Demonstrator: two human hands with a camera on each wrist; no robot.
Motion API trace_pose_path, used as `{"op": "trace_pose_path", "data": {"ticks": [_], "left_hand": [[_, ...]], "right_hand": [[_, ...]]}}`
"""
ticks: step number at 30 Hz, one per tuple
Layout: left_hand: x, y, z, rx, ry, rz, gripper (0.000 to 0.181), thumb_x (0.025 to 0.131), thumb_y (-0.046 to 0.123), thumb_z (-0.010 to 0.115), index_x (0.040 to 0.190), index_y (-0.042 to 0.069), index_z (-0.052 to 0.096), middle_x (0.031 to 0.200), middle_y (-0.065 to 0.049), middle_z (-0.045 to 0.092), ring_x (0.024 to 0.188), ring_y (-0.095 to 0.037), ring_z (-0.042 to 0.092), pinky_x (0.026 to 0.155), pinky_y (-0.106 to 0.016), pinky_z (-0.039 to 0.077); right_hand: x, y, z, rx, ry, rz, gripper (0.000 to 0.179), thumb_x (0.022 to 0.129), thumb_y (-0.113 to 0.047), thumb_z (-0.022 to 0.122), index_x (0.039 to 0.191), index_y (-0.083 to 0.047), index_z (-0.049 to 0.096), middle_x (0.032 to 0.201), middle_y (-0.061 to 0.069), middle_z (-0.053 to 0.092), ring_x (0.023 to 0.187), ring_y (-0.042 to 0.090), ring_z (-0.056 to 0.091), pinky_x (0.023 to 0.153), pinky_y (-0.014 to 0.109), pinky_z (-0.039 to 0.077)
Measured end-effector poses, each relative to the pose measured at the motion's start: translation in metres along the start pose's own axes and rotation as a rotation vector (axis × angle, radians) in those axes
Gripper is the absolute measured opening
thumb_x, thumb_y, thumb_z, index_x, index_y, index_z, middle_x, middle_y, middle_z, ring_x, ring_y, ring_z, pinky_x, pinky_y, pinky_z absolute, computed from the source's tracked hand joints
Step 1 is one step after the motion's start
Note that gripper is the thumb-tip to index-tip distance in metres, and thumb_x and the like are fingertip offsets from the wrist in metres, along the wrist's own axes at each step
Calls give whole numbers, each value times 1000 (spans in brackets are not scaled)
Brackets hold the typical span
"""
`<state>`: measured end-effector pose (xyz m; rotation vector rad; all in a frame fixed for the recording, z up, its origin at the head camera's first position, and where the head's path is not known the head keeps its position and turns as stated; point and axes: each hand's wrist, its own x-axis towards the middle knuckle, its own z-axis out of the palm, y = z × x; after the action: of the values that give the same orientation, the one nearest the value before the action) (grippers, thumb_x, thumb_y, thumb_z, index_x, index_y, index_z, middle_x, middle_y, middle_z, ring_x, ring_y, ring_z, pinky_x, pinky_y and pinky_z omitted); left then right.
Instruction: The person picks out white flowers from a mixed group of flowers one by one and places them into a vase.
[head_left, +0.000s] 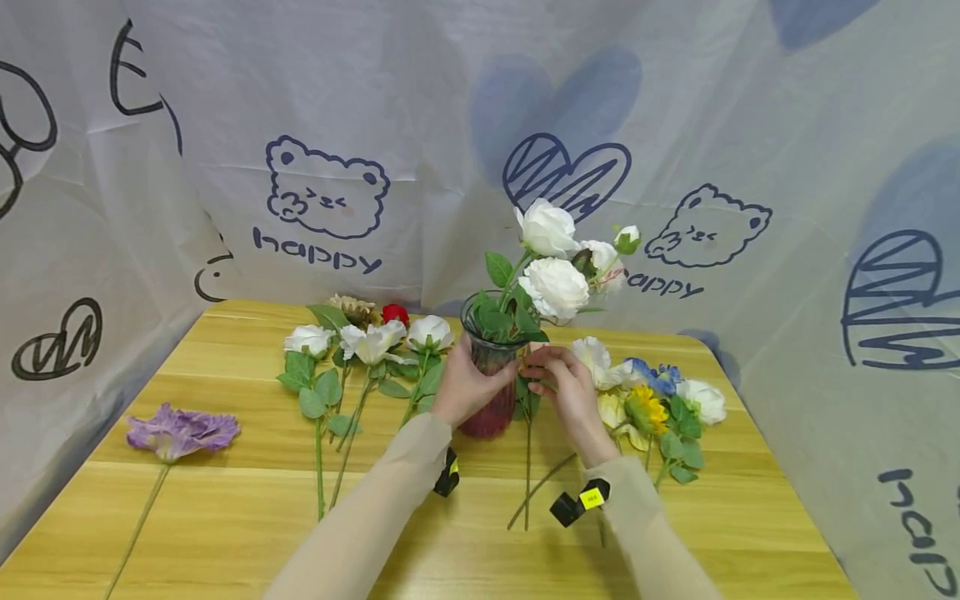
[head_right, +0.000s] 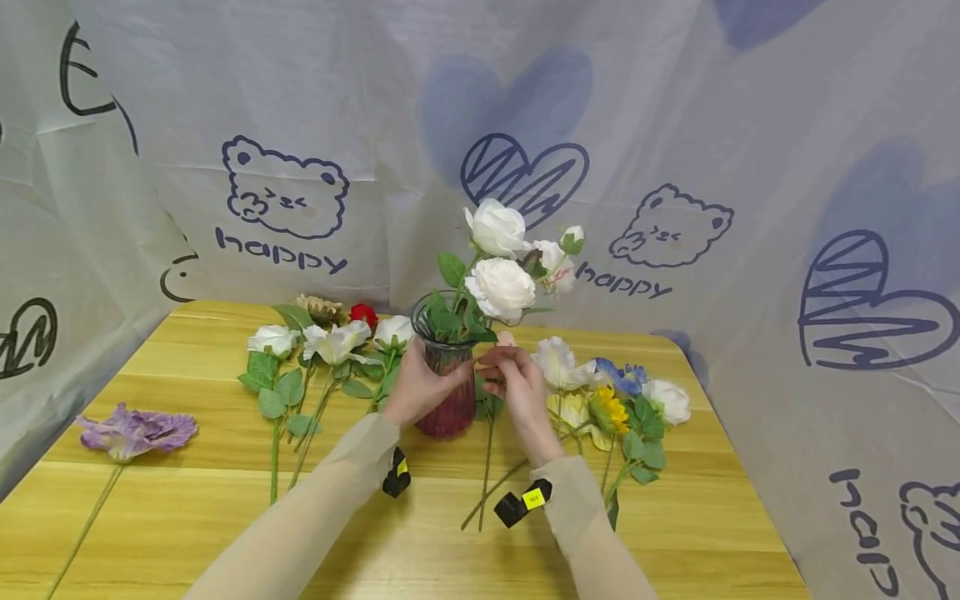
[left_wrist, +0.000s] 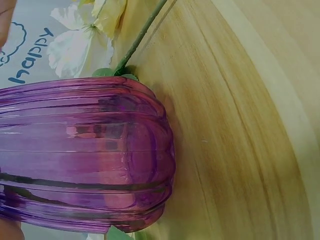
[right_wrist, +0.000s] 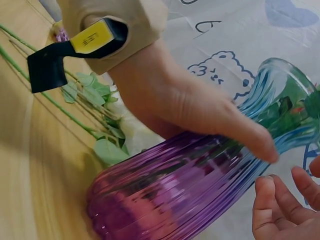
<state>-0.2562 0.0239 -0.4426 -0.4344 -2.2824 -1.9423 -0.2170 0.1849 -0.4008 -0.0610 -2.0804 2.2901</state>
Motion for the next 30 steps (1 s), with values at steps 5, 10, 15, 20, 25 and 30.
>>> {"op": "trace_pose_path", "data": {"ticks": [5, 10, 15, 20, 25, 30], "left_hand": [[-1, 4, 0, -5, -13, -10, 72, 86, 26, 79, 146, 11, 41, 139, -12, 59, 128, -29, 60, 109, -47, 49], [-9, 9, -8, 127, -46, -49, 78, 86, 38, 79, 148, 12, 40, 142, -10, 57, 130, -28, 58, 111, -47, 48], [-27, 9, -34, 285, -53, -88, 78, 89, 46, 74, 151, 14, 41, 149, -9, 52, 136, -30, 52, 112, -51, 45], [-41, 6, -68, 342, -25, -69, 46, 102, 40, 57, 137, 10, 55, 139, -13, 57, 126, -31, 57, 104, -51, 50], [-50, 8, -92, 517, 26, -57, 31, 106, 32, 49, 119, 8, 64, 120, -12, 65, 108, -28, 64, 91, -47, 55], [-59, 6, -98, 731, -7, -68, 23, 101, 21, 55, 113, 6, 67, 114, -13, 66, 84, -24, 64, 81, -44, 57]], "right_hand": [[-3, 9, -5, -6, 4, 4, 24, 105, -9, 39, 115, 6, 55, 105, 6, 66, 94, 17, 68, 74, 21, 55], [-7, 17, -6, -46, 3, -15, 23, 104, -6, 41, 116, 9, 55, 106, 9, 67, 90, 12, 68, 75, 21, 56], [-12, 26, -2, -147, 2, -74, 23, 101, 0, 43, 117, 9, 56, 112, 21, 67, 87, 8, 68, 76, 23, 58], [-14, 32, 6, -225, 47, -140, 27, 97, 3, 45, 121, 9, 55, 123, 29, 60, 97, 17, 68, 81, 22, 56], [-16, 38, 15, -294, 78, -191, 36, 97, 2, 46, 133, 6, 49, 135, 27, 52, 124, 38, 57, 101, 41, 51], [-12, 43, 29, -255, 60, -231, 50, 94, 3, 48, 143, 7, 37, 148, 29, 42, 141, 44, 40, 119, 56, 36]]}}
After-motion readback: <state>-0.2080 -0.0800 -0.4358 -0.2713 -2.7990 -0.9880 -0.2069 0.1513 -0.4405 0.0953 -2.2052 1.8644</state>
